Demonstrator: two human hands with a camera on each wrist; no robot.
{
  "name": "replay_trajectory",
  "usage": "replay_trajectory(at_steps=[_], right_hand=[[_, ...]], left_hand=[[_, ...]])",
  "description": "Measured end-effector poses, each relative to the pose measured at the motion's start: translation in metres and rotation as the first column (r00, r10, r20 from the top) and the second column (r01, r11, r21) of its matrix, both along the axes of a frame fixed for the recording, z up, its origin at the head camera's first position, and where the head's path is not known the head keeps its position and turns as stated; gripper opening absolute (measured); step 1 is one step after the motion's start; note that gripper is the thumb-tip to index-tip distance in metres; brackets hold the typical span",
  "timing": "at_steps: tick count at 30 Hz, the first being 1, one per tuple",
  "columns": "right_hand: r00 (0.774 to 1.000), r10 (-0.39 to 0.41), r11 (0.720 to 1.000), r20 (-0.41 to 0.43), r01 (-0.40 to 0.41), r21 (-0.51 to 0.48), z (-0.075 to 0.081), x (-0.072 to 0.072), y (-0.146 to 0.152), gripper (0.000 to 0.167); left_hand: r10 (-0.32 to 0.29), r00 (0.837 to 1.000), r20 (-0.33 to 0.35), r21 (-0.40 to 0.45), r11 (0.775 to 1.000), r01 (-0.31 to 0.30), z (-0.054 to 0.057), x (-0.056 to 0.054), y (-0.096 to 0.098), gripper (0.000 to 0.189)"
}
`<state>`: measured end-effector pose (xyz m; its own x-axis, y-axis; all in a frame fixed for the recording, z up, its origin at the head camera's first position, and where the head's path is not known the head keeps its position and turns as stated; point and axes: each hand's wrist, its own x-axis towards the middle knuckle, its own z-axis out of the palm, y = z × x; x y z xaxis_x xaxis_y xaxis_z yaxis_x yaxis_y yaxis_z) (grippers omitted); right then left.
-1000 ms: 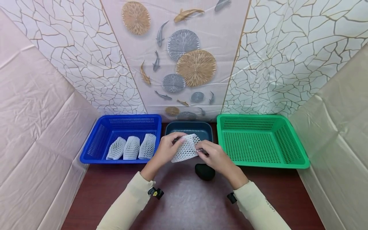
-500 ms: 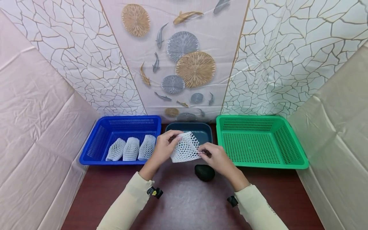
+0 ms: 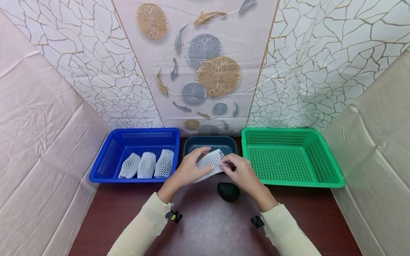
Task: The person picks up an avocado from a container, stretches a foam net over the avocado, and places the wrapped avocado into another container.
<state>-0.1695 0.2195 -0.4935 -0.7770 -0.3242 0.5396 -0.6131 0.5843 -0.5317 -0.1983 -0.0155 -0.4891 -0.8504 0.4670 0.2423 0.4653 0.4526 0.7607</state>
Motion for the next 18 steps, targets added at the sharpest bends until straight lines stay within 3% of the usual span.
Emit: replay_trajectory(at_steps=[4,8,11,18], right_hand=[[1.0,-0.014,1.0,0.004,0.014,-0.005,0.005,-0.001,-0.001,0.021],[1.0,-0.019,1.0,0.023,0.019,-0.009,0.009,0.001,-0.003,0.02],[0.999,-0.015,1.0,0.041,0.016,-0.015,0.01,0.002,-0.005,0.02],[0.999,-0.022,0.999,0.046,0.024,-0.027,0.01,0.003,-0.006,0.021]], left_hand=[[-0.006,0.999,-0.04,-0.194,0.981,-0.002,0.0,0.002,0.005,0.093],[-0.002,0.989,-0.149,-0.347,0.937,-0.05,-0.003,0.003,0.014,0.095],[0.02,0.977,-0.211,-0.383,0.918,-0.102,-0.007,0.003,0.018,0.088],[0.04,0.961,-0.273,-0.342,0.93,-0.136,-0.015,0.005,0.023,0.067]])
